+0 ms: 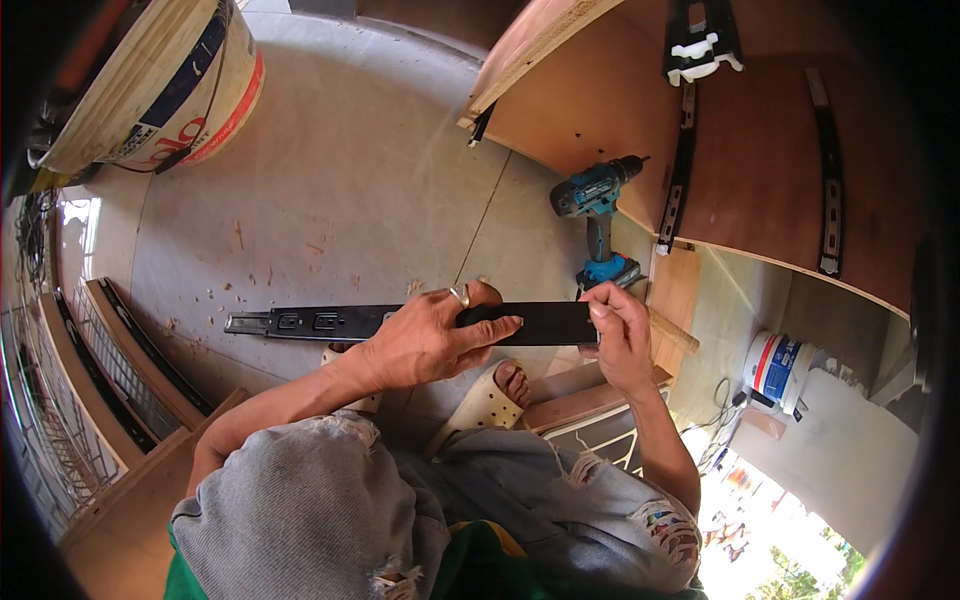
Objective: The person prepares and secures drawer slides inside a wooden cabinet using a power drill.
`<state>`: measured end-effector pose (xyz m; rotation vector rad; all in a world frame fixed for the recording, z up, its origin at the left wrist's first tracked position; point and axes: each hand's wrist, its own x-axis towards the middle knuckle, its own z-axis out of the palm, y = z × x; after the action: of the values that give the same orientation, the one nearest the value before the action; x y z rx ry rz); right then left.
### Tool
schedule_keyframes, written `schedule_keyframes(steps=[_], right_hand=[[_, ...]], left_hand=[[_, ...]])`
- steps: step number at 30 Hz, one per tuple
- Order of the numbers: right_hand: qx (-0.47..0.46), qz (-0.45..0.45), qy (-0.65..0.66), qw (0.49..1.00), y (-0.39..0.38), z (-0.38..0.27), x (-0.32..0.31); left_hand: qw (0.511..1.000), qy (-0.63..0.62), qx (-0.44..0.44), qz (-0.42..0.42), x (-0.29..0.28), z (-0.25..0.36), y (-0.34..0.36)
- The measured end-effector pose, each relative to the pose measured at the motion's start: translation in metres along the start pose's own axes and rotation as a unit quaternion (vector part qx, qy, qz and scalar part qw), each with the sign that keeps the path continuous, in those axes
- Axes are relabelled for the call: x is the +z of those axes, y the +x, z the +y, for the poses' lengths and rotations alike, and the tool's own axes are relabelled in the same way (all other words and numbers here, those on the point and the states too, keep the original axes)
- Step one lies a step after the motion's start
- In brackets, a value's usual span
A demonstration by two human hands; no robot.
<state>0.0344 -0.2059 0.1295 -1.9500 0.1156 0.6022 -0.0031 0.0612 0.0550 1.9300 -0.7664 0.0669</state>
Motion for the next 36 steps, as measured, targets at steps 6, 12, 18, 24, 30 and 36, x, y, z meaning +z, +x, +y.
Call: schedule_keyframes(steps=[6,12,18,24,30,36], right_hand=[[-0.14,0.016,0.055,0.989,-0.002,-0.002,0.002],[-0.198,0.075,0.037,0.977,0.005,-0.005,0.002],[-0.16,0.095,-0.002,0.982,0.029,-0.017,-0.002],[-0.177,0.072,-0.02,0.981,0.043,-0.023,-0.001],[-0.2,0.074,-0.003,0.977,0.062,-0.019,0.004],[-0.22,0.069,-0.002,0.973,0.063,-0.033,0.017]], left_hand=[[0.98,-0.185,-0.062,-0.034,-0.011,0.001,0.027],[0.949,-0.307,-0.062,-0.036,-0.013,0.004,0.041],[0.792,-0.556,-0.239,-0.075,-0.006,0.0,0.046],[0.709,-0.651,-0.253,-0.092,0.002,-0.018,0.047],[0.702,-0.646,-0.286,-0.091,-0.007,-0.023,0.049],[0.682,-0.677,-0.263,-0.086,-0.009,-0.025,0.048]])
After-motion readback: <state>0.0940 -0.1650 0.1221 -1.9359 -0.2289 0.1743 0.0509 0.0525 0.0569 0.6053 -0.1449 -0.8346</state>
